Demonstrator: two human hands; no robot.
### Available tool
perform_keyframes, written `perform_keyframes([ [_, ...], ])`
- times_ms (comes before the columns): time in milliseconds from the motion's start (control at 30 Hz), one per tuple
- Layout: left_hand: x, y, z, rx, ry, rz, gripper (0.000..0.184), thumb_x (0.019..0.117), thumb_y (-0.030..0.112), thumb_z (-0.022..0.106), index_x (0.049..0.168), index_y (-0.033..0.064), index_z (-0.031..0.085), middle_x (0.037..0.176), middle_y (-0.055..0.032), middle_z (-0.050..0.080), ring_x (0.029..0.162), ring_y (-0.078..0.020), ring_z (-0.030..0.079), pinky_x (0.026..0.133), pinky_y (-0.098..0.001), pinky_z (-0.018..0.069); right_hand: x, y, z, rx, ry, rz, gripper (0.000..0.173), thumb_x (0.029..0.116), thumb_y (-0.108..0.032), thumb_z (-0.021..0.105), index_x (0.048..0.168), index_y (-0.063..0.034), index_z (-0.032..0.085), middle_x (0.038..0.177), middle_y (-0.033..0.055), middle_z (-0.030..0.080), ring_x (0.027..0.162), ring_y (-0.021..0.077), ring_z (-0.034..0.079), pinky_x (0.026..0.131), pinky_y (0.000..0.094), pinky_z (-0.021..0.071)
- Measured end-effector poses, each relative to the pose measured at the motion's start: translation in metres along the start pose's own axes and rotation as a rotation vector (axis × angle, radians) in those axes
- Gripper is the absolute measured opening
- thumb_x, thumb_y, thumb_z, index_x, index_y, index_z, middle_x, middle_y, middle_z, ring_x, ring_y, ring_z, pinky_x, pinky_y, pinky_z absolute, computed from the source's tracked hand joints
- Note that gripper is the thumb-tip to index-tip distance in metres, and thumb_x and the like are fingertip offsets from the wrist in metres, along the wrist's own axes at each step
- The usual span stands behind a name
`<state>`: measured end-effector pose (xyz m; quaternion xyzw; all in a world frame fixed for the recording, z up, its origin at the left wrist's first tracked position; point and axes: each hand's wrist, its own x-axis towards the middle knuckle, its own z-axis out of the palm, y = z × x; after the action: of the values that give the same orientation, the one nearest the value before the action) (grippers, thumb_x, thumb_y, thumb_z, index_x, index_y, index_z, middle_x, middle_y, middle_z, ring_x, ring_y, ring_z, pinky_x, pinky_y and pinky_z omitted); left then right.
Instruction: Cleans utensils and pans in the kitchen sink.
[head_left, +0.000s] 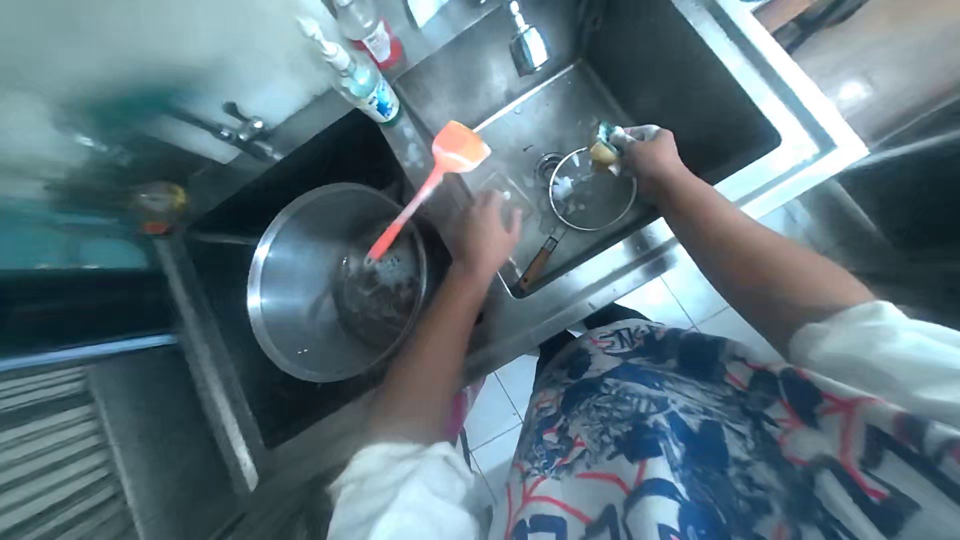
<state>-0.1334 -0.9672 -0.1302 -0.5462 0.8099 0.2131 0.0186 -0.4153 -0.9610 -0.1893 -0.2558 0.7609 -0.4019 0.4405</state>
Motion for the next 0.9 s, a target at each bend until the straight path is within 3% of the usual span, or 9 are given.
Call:
perform_keyframes([
  [67,0.030,0.029,0.047,-0.036,-0.405,-0.096,0.048,0.0991,0.033,0.066,0.131,-0.0029,0.062,0.129,-0.0267,0.064,0.120,-0.0420,0.063,0.099,-0.0625,0.0503,0.007,-0.001,-0.007,0.037,0.002,0.005,0.038,0.1027,-0.027,0.065,0.129,0.0002,0.063,0.111,0.0156,0.068,0.089,0.0218,0.067,0.082,0.0421,0.0582],
  [133,0.053,0.037,0.093,-0.026,-0.680,-0.216,0.049,0.0970,0.035,0.068,0.122,-0.0072,0.065,0.126,-0.0297,0.064,0.119,-0.0443,0.062,0.099,-0.0645,0.0486,0.011,-0.004,-0.017,0.095,0.010,0.022,0.037,0.1026,-0.028,0.065,0.129,-0.0013,0.063,0.109,0.0136,0.068,0.085,0.0193,0.067,0.078,0.0389,0.0583],
  [233,0.073,0.032,0.134,0.028,-0.890,-0.328,0.049,0.1003,0.036,0.064,0.125,-0.0062,0.065,0.132,-0.0269,0.062,0.125,-0.0397,0.059,0.104,-0.0594,0.0456,0.009,-0.016,-0.039,0.211,0.020,0.032,0.035,0.1042,-0.025,0.062,0.130,-0.0019,0.060,0.105,0.0107,0.067,0.079,0.0150,0.065,0.072,0.0334,0.0576],
  [300,0.078,0.029,0.145,0.009,-0.954,-0.393,0.044,0.1018,0.032,0.060,0.128,-0.0042,0.063,0.130,-0.0238,0.062,0.118,-0.0340,0.061,0.100,-0.0539,0.0480,0.009,-0.020,-0.057,0.280,0.023,0.045,0.035,0.1050,-0.022,0.061,0.133,-0.0021,0.057,0.106,0.0104,0.066,0.078,0.0139,0.065,0.070,0.0317,0.0580],
  [433,0.084,0.017,0.146,-0.247,-0.899,-0.497,0.036,0.1054,0.028,0.053,0.126,0.0000,0.061,0.103,-0.0133,0.065,0.080,-0.0185,0.064,0.075,-0.0371,0.0560,0.016,-0.016,-0.088,0.367,0.009,0.087,0.035,0.1050,-0.019,0.060,0.136,-0.0032,0.055,0.110,0.0112,0.065,0.081,0.0158,0.067,0.073,0.0328,0.0595],
  [467,0.087,0.020,0.136,-0.294,-0.889,-0.506,0.036,0.1064,0.028,0.051,0.126,-0.0008,0.061,0.104,-0.0135,0.065,0.081,-0.0182,0.063,0.077,-0.0369,0.0548,0.019,-0.014,-0.095,0.371,-0.002,0.090,0.035,0.1049,-0.018,0.060,0.135,-0.0029,0.054,0.110,0.0114,0.065,0.079,0.0155,0.067,0.071,0.0323,0.0599],
  [567,0.092,0.030,0.108,-0.396,-0.866,-0.500,0.025,0.1086,0.024,0.049,0.118,0.0023,0.057,0.083,-0.0006,0.057,0.059,-0.0047,0.052,0.057,-0.0202,0.0483,0.031,-0.010,-0.108,0.328,-0.043,0.106,0.035,0.1045,-0.018,0.060,0.136,-0.0027,0.054,0.112,0.0133,0.065,0.080,0.0170,0.067,0.072,0.0341,0.0591],
  [767,0.058,0.055,0.045,-0.465,-0.808,-0.496,0.025,0.1109,0.021,0.044,0.123,0.0018,0.053,0.082,-0.0012,0.052,0.057,-0.0063,0.051,0.054,-0.0205,0.0480,0.050,-0.023,-0.109,0.015,-0.227,0.103,0.043,0.1015,-0.012,0.064,0.141,-0.0007,0.053,0.123,0.0204,0.065,0.096,0.0265,0.069,0.085,0.0438,0.0591],
  [900,0.017,0.076,0.009,-0.519,-0.748,-0.483,0.023,0.1111,0.020,0.043,0.124,0.0025,0.051,0.084,-0.0034,0.055,0.054,-0.0078,0.052,0.051,-0.0215,0.0494,0.082,-0.015,-0.066,-0.474,-0.304,-0.141,0.037,0.0909,-0.009,0.074,0.125,0.0022,0.065,0.120,0.0281,0.066,0.112,0.0451,0.065,0.095,0.0659,0.0513],
])
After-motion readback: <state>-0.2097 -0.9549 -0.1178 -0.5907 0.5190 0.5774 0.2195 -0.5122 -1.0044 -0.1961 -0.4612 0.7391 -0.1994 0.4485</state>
